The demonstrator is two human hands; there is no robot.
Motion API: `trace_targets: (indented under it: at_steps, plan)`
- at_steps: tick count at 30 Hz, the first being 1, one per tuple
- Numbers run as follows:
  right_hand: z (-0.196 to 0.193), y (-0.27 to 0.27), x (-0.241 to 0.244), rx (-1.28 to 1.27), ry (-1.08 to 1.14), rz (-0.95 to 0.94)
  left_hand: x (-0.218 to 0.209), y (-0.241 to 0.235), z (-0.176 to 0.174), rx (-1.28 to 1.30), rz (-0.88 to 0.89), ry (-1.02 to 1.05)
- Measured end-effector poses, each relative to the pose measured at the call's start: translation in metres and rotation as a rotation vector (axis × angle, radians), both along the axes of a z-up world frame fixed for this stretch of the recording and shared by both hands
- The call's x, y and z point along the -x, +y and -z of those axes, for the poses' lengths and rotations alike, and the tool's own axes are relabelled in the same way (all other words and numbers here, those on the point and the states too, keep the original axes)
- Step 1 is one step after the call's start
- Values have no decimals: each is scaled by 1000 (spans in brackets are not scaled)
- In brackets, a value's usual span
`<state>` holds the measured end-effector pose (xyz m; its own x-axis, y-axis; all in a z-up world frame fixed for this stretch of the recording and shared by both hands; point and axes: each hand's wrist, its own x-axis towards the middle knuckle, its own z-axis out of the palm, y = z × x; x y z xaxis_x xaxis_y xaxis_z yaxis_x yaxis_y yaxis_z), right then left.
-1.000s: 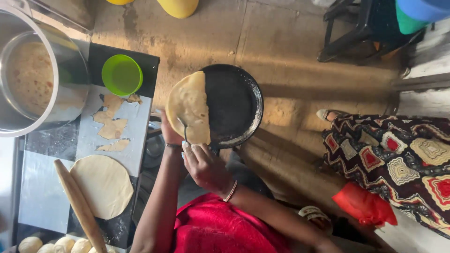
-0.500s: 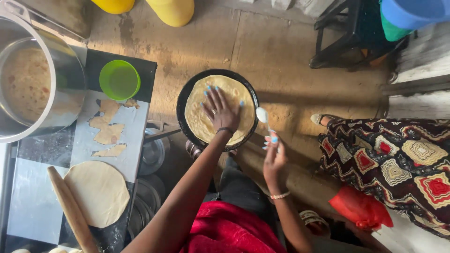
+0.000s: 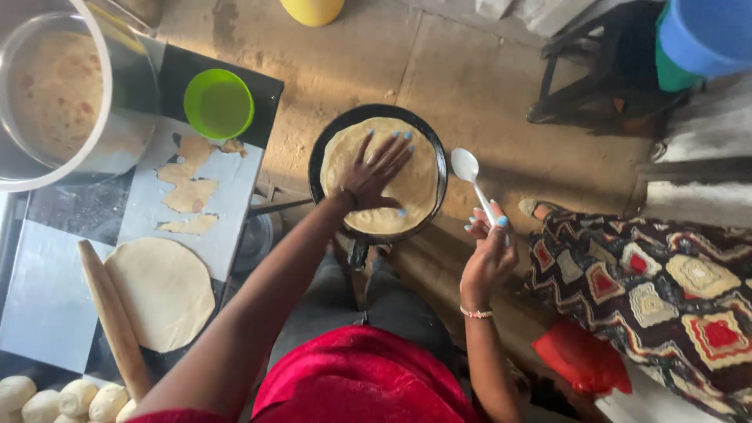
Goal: Rolling out dough balls and cooking them on a flat pan with oil
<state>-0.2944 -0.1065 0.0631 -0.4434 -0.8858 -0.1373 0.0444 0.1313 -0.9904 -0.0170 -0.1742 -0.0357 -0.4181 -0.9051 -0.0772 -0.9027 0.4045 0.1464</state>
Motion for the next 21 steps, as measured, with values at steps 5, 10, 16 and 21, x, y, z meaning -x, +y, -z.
trace_targets:
  at_steps: [5, 10, 16, 21]
  plan:
    - [0, -14, 0, -71, -83, -31, 30, 18, 15, -306, -257, -51]
    - [-2, -21, -31, -64, -311, -99, 19, 24, 26, -147, 83, -43]
    - [6, 30, -112, -334, -32, -438, 71, 106, -13, -685, -1259, 1573]
    - [22, -16, -150, -193, 161, -1107, -30, 166, -16, -421, -1722, 2146]
